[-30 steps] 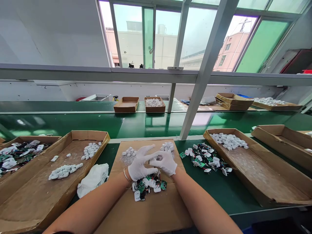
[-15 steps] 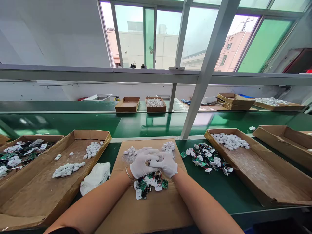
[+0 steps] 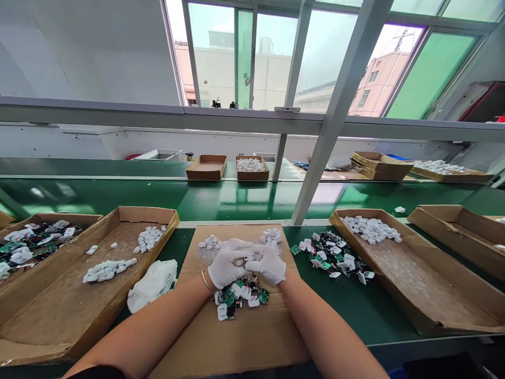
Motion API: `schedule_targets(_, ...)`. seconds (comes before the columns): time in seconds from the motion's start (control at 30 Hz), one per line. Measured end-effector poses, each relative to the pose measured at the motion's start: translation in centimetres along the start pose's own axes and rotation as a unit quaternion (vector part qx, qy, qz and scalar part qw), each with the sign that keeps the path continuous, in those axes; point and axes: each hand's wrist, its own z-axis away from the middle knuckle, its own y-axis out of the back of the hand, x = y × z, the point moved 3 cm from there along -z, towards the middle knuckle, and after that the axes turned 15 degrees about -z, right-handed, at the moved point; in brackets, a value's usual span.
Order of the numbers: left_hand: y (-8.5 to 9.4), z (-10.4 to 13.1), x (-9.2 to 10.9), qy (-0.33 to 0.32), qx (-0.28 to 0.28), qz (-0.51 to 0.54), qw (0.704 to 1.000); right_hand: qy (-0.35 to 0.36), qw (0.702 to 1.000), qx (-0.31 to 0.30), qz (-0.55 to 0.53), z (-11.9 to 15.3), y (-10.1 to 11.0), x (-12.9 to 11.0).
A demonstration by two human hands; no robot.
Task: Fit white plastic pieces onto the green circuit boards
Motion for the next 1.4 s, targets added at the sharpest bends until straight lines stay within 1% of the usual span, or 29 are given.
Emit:
schedule_targets(0.07,0.0,0.0,-0.1,0.005,-0.001,0.002,1.000,0.007,1.000,-0.009,-0.009,0.0,-0.1,-0.1)
schedule_targets(0.2,-0.2,0.3,-0.6,0.013,-0.002,0.024,1.000,-0.016,0.998,-0.028,-0.060,-0.1,0.4,0.7)
schedule_targets(0.27,-0.2,0.4,-0.6,0.010,-0.004,0.025,1.000,-0.019,0.997,-0.031,-0.069,0.0,0.7,0.9)
schedule_targets(0.37,-0.1,0.5,-0.4,0.004,0.008,0.016,1.000,-0.004,0.999,-0.019,-0.033,0.1,0.6,0.6)
schedule_targets(0.47,0.0,0.5,-0.3,-0.007,0.022,0.017,1.000,0.016,0.999,0.015,0.031,0.2,0.2,0.0)
schedule_targets(0.53,0.0,0.6,-0.4,-0.015,0.027,0.015,0.999,0.017,0.998,0.028,0.045,0.3,0.2,-0.1)
schedule_targets(0.57,0.0,0.6,-0.5,-0.019,0.029,0.012,0.999,0.013,0.999,0.022,0.035,0.2,0.3,-0.1)
schedule_targets(0.7,-0.1,0.7,-0.7,-0.033,0.020,0.004,0.999,-0.005,0.998,-0.047,-0.040,0.2,0.6,0.3)
schedule_targets(0.83,0.2,0.6,-0.4,-0.037,0.020,-0.002,0.999,-0.001,0.998,-0.041,-0.047,0.2,1.0,0.4)
schedule_targets(1.03,0.4,0.4,0.1,-0.070,0.028,-0.027,0.997,0.015,0.997,-0.046,-0.057,0.2,0.6,0.6)
schedule_targets(1.17,0.6,0.3,0.2,-0.084,0.036,-0.023,0.996,-0.022,0.989,-0.074,-0.127,0.3,0.5,0.7)
schedule_targets(1.27,0.2,0.3,0.3,-0.087,0.024,-0.029,0.995,-0.033,0.985,-0.055,-0.160,0.1,0.6,0.9)
schedule_targets(1.4,-0.5,0.5,-0.1,-0.067,0.022,-0.054,0.996,-0.035,0.989,-0.014,-0.142,-0.3,0.7,1.2)
